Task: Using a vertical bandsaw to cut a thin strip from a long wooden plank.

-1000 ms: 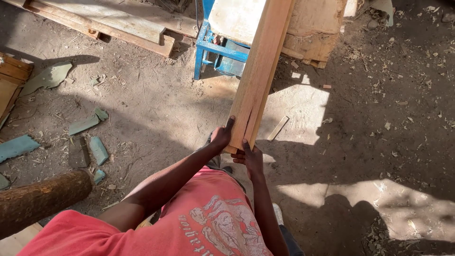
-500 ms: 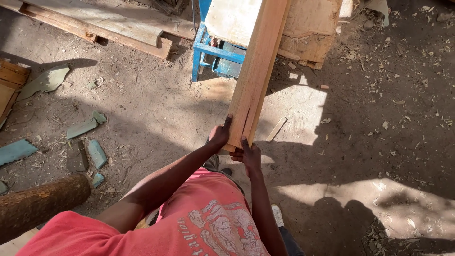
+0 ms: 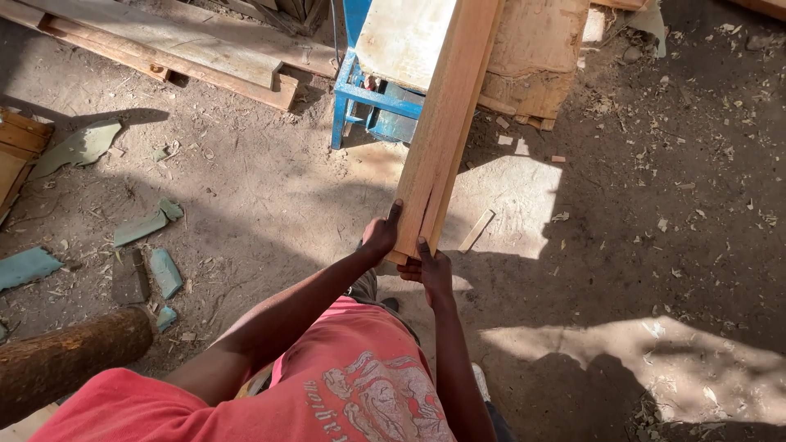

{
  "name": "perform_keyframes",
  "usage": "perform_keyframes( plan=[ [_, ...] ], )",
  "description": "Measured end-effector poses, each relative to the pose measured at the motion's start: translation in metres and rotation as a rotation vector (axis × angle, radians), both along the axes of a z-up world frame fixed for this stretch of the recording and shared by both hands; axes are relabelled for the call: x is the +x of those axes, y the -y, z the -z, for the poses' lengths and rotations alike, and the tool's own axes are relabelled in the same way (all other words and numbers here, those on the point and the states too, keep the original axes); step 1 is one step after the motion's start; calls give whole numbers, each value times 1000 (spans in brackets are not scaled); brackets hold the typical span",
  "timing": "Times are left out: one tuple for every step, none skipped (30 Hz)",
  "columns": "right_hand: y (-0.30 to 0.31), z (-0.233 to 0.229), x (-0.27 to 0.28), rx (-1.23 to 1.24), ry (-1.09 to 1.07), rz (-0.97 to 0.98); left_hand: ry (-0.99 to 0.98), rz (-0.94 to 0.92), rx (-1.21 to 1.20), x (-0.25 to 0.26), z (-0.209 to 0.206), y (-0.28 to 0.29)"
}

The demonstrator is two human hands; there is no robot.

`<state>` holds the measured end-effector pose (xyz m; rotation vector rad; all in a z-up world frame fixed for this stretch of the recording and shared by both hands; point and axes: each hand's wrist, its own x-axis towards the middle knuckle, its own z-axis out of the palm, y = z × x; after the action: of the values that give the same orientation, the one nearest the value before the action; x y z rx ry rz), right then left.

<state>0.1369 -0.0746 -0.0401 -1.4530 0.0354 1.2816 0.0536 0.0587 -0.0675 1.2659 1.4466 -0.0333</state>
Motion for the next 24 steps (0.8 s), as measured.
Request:
perform_keyframes(
  plan=[
    [-1,1,1,-2,2,-10,5,-10,-6,1,1,-1],
    [-1,2,1,-5,2,-20,10,-20,-13,1,2,-1],
    [-1,3,2,-5,2,-19,10,-20,-14,1,0,-1],
    [-2,4,2,-5,1,-18,16,-23,-11,2,-1,-2],
    [-3,4,3,-4,0,-17,22,-25,-8,3,-3,-2],
    [-4,5,3,-4,-1,-15,20,-24,-8,3,-17,-2],
    [-5,5,3,-3,2,-14,10,-12,-11,3,-31,-1],
    [-7,5,3,-1,5,-12,0,0,-14,3,-44,-2],
    [-7,7,3,-1,4,-11,-1,1,-14,3,-42,-2],
    [-7,9,4,-1,0,-7,-3,9,-13,4,-40,-3],
    [-7,11,5,0,-4,-3,-6,16,-12,5,-39,-3],
    [-8,10,5,0,-4,-4,-6,16,-12,5,-36,-5],
    [-9,9,5,1,-6,-3,-6,12,-11,6,-33,-6],
    [-10,8,6,3,-7,-2,-5,7,-10,7,-30,-7],
    [-10,11,7,3,-6,-3,-5,6,-10,8,-26,-7],
    [-10,14,8,3,-2,-5,-10,7,-6,8,-23,-8],
    [-11,16,8,3,2,-6,-15,8,-1,9,-20,-10],
    [-11,16,8,2,2,-6,-15,9,-2,9,-21,-10],
    [-12,16,9,2,-2,-3,-12,8,-1,10,-21,-10],
    [-12,16,9,3,-5,0,-9,7,0,11,-21,-9],
    [-12,16,9,1,-4,2,-8,9,-1,11,-23,-9],
    [-13,16,10,3,0,-4,-16,19,0,12,-25,-10],
    [-14,15,10,4,5,-9,-23,29,2,12,-26,-11],
    [-14,13,10,3,4,-9,-24,29,2,12,-25,-12]
  ],
)
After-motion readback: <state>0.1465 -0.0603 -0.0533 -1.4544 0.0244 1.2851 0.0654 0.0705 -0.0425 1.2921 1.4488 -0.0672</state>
